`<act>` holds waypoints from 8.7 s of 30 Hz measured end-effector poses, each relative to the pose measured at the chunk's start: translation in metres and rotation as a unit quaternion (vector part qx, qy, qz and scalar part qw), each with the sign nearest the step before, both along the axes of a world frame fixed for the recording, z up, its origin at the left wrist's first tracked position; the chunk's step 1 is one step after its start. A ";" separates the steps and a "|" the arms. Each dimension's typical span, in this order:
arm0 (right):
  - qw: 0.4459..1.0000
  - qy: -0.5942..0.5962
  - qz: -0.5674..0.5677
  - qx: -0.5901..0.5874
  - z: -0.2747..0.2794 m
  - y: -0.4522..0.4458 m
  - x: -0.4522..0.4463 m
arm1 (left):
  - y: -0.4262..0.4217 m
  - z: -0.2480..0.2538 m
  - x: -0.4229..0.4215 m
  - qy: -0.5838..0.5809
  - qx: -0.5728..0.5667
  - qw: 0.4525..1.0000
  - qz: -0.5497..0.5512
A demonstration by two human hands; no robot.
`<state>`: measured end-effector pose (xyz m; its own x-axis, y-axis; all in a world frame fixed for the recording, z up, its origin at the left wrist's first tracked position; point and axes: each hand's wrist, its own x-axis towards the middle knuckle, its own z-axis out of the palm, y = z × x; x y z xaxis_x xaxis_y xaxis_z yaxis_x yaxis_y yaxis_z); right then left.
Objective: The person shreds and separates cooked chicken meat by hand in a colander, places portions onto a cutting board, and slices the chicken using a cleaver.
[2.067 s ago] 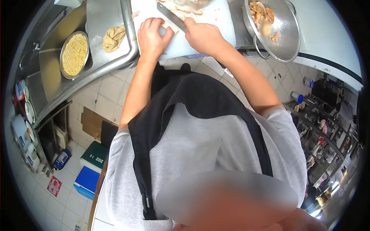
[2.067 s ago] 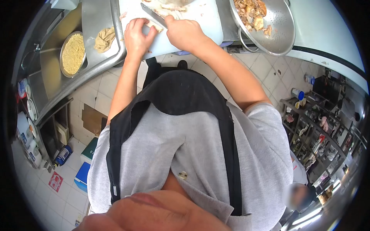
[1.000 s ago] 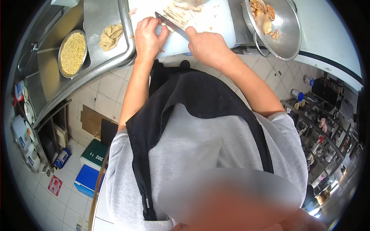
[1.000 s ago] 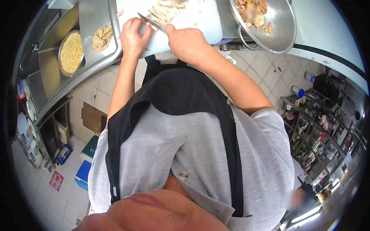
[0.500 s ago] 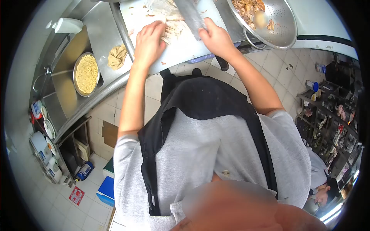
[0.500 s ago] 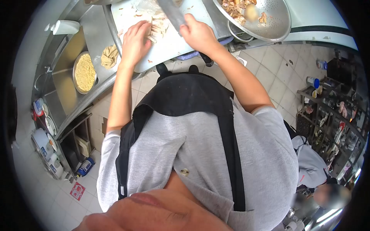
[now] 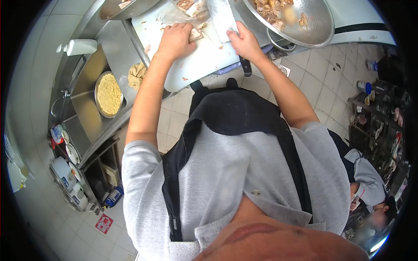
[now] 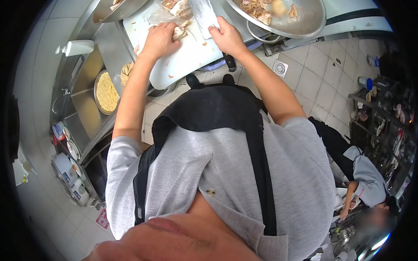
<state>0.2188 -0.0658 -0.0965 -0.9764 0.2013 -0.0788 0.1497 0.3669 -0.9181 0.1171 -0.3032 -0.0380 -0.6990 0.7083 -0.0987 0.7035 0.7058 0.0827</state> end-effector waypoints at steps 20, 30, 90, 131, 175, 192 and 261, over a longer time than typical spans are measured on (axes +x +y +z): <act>0.993 0.062 0.027 -0.098 -0.016 0.004 -0.003 | 0.016 0.224 0.103 -0.174 0.248 0.953 -0.010; 0.993 0.007 0.007 -0.118 0.008 -0.001 0.001 | 0.033 0.217 0.208 -0.059 0.259 0.936 -0.233; 0.982 0.057 0.001 -0.181 0.011 0.007 0.006 | 0.066 0.002 -0.030 0.133 0.171 0.966 0.143; 0.990 0.114 -0.068 -0.041 -0.011 0.001 0.007 | 0.058 0.013 -0.017 -0.058 0.135 0.984 0.101; 0.919 -0.141 0.023 0.368 0.073 0.001 0.121 | -0.058 0.005 0.017 0.051 0.332 0.931 0.146; 0.929 -0.128 -0.041 0.345 0.077 -0.005 0.132 | -0.022 -0.003 -0.028 0.063 0.110 0.987 0.103; 0.933 -0.112 0.141 0.311 0.108 -0.077 0.082 | -0.103 -0.024 0.063 -0.081 0.301 0.933 0.178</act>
